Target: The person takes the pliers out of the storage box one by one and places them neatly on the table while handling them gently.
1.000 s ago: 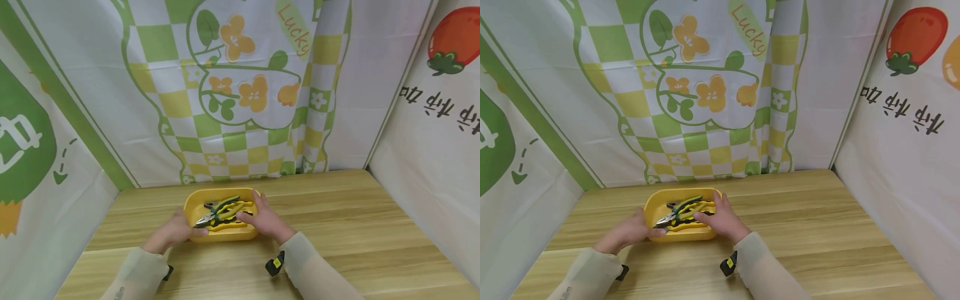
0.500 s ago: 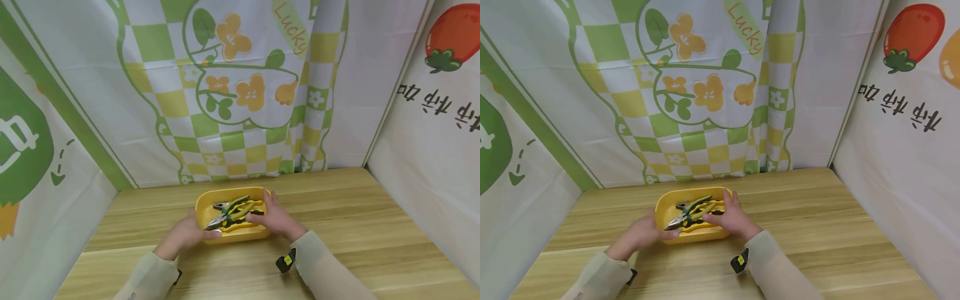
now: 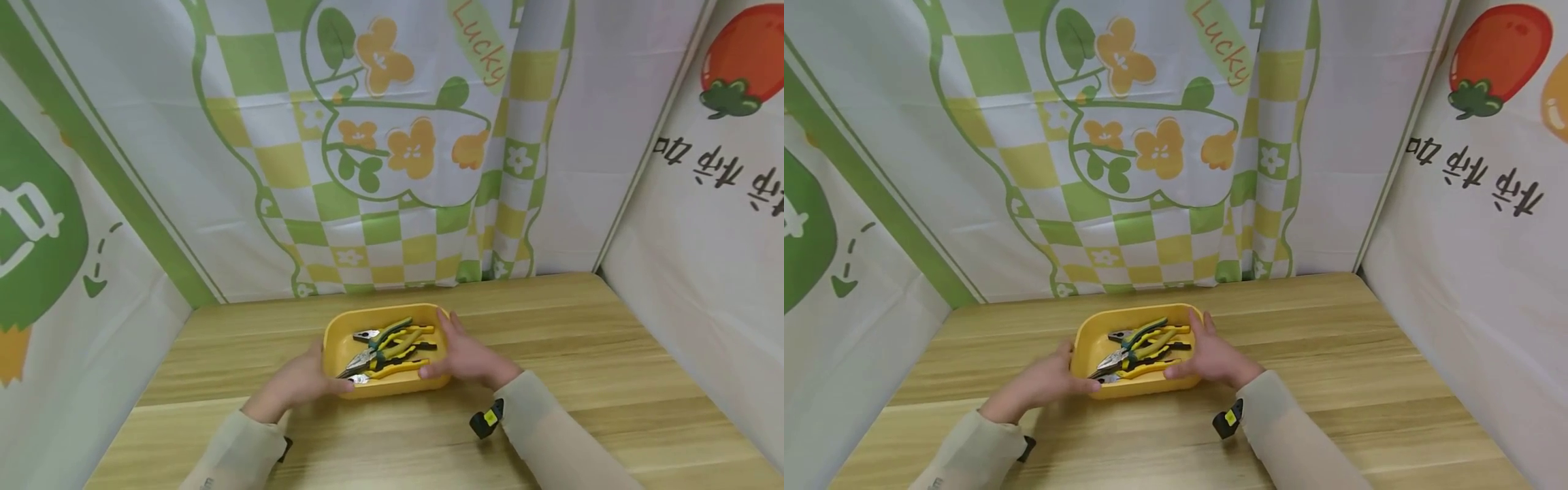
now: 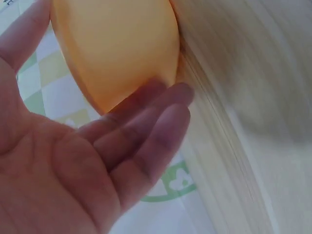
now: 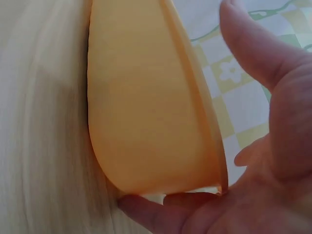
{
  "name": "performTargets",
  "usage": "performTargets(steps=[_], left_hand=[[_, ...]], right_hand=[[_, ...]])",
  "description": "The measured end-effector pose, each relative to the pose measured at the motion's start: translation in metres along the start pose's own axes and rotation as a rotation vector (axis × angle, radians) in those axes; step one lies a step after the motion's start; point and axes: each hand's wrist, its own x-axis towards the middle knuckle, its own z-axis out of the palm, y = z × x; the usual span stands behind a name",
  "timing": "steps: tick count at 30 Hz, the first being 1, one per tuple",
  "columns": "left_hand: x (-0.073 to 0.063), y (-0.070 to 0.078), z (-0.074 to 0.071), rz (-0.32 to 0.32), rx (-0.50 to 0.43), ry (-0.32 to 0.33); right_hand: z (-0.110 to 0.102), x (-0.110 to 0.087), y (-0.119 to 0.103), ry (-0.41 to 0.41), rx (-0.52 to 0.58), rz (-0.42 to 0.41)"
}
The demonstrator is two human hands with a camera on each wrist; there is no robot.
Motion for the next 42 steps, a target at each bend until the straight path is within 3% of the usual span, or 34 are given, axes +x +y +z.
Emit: performTargets(steps=[6, 9, 12, 18, 22, 27, 42], left_hand=[[0.001, -0.007, -0.002, 0.064, -0.075, -0.032], [0.003, -0.011, -0.001, 0.037, -0.081, -0.046], [0.004, -0.015, 0.001, -0.001, -0.092, -0.064], [0.004, -0.019, 0.004, -0.019, -0.121, -0.097], [0.003, -0.02, 0.005, -0.035, -0.121, -0.109], [0.004, -0.02, 0.005, -0.036, -0.146, -0.088], [0.007, -0.019, 0.009, -0.034, -0.21, -0.038]], right_hand=[[-0.006, -0.006, 0.003, -0.041, 0.043, -0.039], [-0.008, -0.007, 0.007, -0.044, 0.045, -0.061], [-0.011, -0.007, 0.012, -0.062, -0.032, -0.065], [-0.02, -0.008, 0.018, -0.146, -0.053, -0.052], [-0.02, -0.01, 0.02, -0.148, -0.087, -0.032], [-0.017, -0.012, 0.022, -0.113, -0.115, -0.02], [-0.018, -0.016, 0.02, -0.102, -0.018, 0.005]])
